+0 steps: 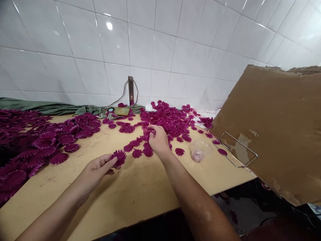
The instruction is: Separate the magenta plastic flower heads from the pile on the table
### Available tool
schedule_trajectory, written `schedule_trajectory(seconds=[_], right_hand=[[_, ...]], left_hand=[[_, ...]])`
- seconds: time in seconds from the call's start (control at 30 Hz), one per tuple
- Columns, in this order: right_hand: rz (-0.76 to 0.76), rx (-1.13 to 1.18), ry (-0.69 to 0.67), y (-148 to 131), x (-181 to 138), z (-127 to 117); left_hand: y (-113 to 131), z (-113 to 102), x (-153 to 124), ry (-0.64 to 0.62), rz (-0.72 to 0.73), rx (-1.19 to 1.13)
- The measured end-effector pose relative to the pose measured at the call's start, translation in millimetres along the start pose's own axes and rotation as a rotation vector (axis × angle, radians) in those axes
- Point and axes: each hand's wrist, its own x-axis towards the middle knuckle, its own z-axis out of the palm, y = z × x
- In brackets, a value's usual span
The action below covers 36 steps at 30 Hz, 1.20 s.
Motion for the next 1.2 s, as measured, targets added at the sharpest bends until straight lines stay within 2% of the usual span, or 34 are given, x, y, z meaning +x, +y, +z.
schedule_trajectory(seconds=[0.07, 0.17, 0.23, 0.33, 0.4, 0.5, 0.7, 0.87, 0.93, 1.03, 1.07, 1.13, 1.2], right_hand=[[-0.068, -0.101, -0.029, -7, -12, 5], [-0.112, -0.029, -0.290, -19, -36, 16], [-0.178, 0.009, -0.400, -24, -49, 23], [-0.179, -0.013, -0.384, -27, -60, 31], [-0.126, -0.015, -0.390, -27, -61, 32], [-0.124, -0.020, -0.419, -25, -57, 31], [0.006, 0.108, -0.614, -24, -53, 32], [-0.236, -0.182, -0.400, -29, -54, 35], [-0.175, -0.244, -0.284, -24, -43, 30], [0.027, -0.301, 0.001, -6, -16, 14], [0.052, -0.334, 0.076, 0, -8, 8], [0.033, -0.379, 0.132, 7, 2, -1], [-0.033, -0.363, 0.097, 6, 0, -5]], left_hand=[[3, 4, 0, 0.002, 0.035, -0.033], [4, 8, 2, 0.020, 0.083, -0.036], [3, 8, 4, 0.033, 0.103, 0.005], [0, 7, 6, 0.032, 0.124, 0.049], [-1, 7, 6, 0.029, 0.128, 0.062], [-2, 9, 5, 0.029, 0.110, 0.082], [-6, 8, 2, 0.003, 0.056, 0.040], [-5, 6, -6, -0.014, 0.002, -0.057], [-4, 4, -12, 0.009, 0.062, -0.034], [-2, -2, -20, 0.051, 0.141, 0.056], [-2, -5, -22, 0.048, 0.143, 0.080], [-1, -8, -24, 0.029, 0.120, 0.110], [0, -8, -23, 0.025, 0.101, 0.113]])
